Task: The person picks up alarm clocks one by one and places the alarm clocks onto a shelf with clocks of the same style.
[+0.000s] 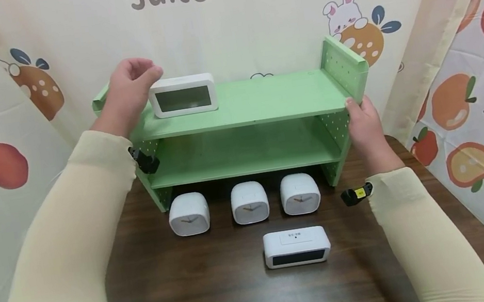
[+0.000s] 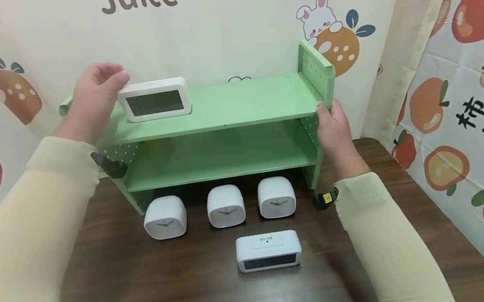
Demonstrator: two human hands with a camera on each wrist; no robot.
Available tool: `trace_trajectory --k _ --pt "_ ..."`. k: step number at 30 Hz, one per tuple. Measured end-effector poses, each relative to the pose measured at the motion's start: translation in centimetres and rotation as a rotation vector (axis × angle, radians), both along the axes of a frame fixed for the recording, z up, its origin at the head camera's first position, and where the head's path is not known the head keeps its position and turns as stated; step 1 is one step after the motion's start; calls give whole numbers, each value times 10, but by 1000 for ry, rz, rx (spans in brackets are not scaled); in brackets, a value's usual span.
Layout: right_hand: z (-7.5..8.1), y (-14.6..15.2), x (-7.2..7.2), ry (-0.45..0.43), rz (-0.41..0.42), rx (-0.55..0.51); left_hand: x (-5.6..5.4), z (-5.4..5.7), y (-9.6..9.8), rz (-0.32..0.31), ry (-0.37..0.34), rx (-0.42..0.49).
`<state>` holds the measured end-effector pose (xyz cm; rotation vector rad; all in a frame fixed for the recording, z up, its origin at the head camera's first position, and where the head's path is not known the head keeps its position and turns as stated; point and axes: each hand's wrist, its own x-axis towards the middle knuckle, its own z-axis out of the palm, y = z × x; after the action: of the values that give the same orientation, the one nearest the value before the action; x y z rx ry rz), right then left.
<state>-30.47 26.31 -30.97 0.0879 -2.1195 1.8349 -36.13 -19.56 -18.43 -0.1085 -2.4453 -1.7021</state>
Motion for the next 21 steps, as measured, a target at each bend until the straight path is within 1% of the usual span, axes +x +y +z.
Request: trace_trajectory --k 3,5,8,11,15,18,21 --pt "0 -1 -1 -9 -5 -4 9 0 5 21 90 4" --pt "0 -1 -2 -19 -13 -1 18 1 12 18 139 6" --pt "2 1 -1 -44 -23 16 32 1 25 -20 199 -18" --pt "3 2 0 -46 -21 35 43 -3 38 -79 246 -49" --pt "3 3 1 -18 -16 21 56 -14 52 -166 281 -90" --pt "2 1 1 -3 -13 -3 64 -26 59 -225 294 -133" --pt "1 0 0 -1 -15 -19 69 -39 64 -282 313 -158"
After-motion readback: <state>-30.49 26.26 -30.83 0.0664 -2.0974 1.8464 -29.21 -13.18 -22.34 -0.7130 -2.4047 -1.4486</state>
